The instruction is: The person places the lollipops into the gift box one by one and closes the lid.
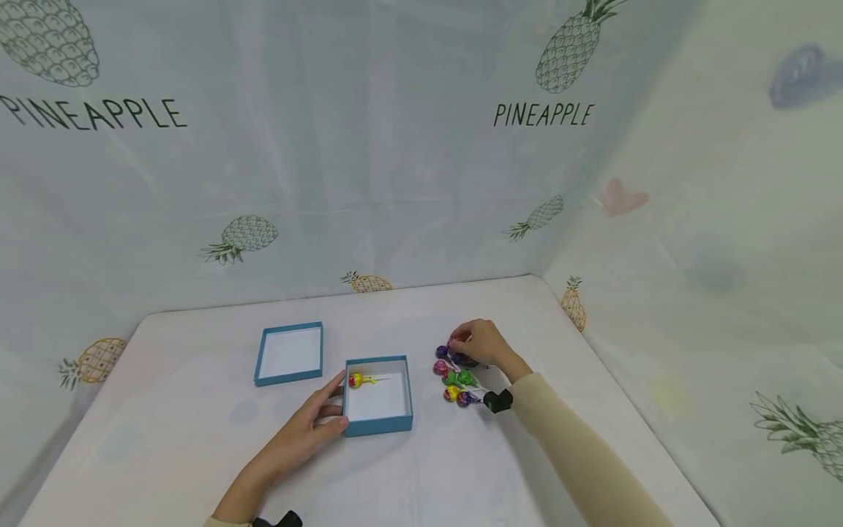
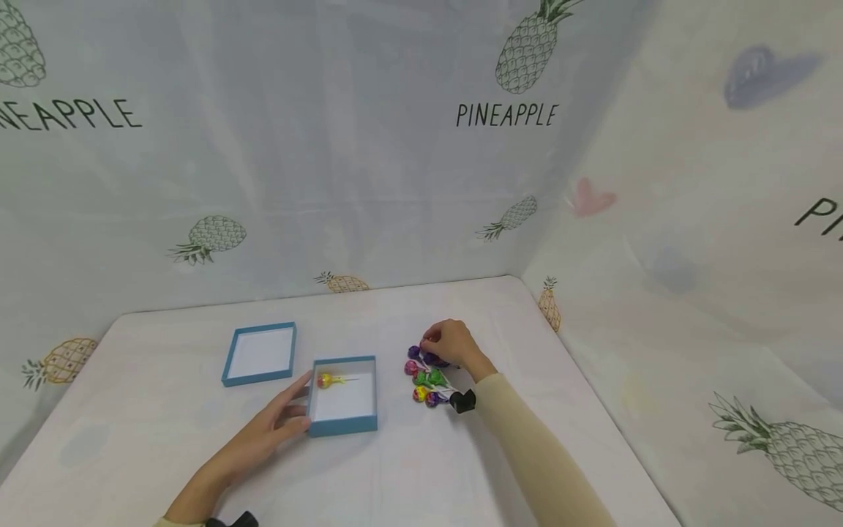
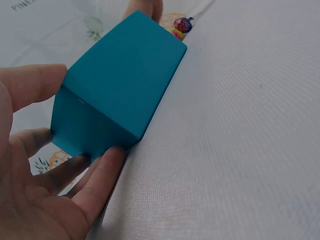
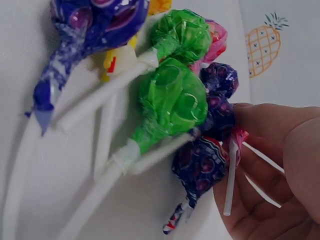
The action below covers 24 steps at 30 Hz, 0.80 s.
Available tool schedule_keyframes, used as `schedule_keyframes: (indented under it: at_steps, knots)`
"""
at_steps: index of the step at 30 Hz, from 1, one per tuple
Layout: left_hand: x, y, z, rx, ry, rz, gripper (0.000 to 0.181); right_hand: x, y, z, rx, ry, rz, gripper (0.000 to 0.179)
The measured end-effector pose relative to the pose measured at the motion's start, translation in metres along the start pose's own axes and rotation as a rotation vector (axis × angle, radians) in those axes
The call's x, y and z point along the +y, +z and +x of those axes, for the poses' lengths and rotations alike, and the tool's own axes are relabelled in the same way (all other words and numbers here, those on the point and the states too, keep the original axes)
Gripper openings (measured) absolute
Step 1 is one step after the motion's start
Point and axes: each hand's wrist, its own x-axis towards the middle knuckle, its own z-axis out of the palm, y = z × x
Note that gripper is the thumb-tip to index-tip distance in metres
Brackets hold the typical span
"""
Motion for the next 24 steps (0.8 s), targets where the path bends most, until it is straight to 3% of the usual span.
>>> schedule_keyframes:
  at_steps: [24]
  knots:
    - [0.002,0.001,-0.003,0.011,-0.003,-0.005,0.078,-0.023,-0.014,-0.009,0.067,-0.124,-0.041,0.021]
